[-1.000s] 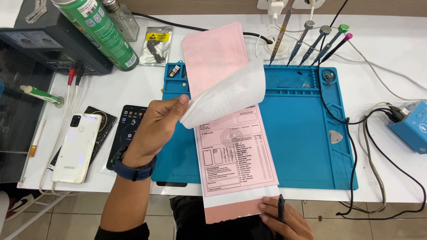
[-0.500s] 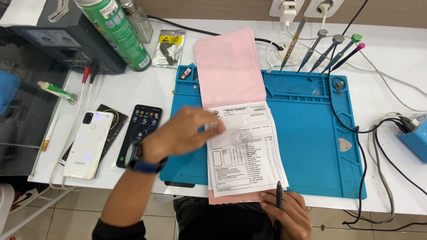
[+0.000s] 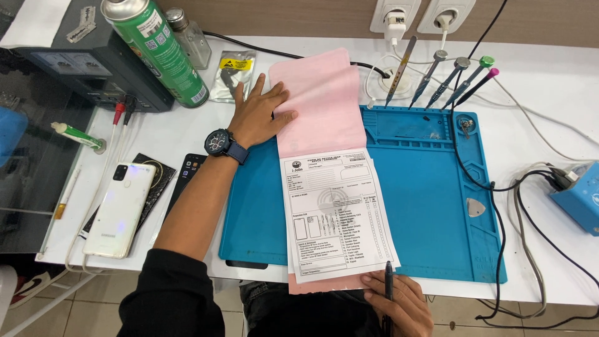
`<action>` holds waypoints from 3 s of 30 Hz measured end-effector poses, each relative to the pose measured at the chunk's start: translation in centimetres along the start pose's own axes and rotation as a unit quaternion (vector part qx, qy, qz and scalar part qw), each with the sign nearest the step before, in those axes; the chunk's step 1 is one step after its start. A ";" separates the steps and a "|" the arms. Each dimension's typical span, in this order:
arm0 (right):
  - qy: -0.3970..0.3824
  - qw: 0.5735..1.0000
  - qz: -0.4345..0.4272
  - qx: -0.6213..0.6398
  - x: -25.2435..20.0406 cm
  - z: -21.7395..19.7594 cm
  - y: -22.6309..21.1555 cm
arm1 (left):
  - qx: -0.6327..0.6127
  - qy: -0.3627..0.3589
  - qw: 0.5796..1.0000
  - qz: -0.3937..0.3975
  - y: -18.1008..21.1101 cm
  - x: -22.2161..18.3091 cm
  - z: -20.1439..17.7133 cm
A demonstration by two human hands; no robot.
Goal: A technician inspects a white smartphone, tests it using a diagnostic power supply, and fills out a repair service form.
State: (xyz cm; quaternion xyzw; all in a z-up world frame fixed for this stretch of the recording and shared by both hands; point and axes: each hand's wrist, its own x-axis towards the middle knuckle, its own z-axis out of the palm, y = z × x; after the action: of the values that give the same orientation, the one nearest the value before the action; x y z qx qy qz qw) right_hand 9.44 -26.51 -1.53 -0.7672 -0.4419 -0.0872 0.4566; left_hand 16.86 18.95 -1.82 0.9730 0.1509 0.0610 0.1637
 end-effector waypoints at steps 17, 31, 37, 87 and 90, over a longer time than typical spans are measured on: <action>-0.008 1.000 -0.005 -0.002 -0.9 0.2 1.3 | -0.080 0.070 0.913 0.394 7.9 -17.2 -0.5; -0.014 1.000 0.004 -0.011 -0.5 0.0 0.7 | -0.265 0.024 0.913 0.308 8.8 -11.7 -6.2; -0.015 1.000 0.013 -0.002 -0.7 0.1 0.8 | -0.303 -0.169 0.923 0.166 9.2 -7.9 -9.0; -0.080 0.982 0.122 -0.118 1.5 -2.5 4.0 | -0.084 0.236 0.966 0.065 17.5 -28.5 6.2; -0.068 0.972 0.168 -0.150 3.2 -3.0 2.6 | -0.111 0.266 0.953 0.091 20.0 -28.7 7.4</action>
State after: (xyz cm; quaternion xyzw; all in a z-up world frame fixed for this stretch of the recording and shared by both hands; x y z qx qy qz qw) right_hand 14.17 -27.39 0.26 -0.8946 -0.3181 -0.0222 0.3132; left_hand -3.60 -10.23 -4.00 0.9068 0.0924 0.3482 0.2189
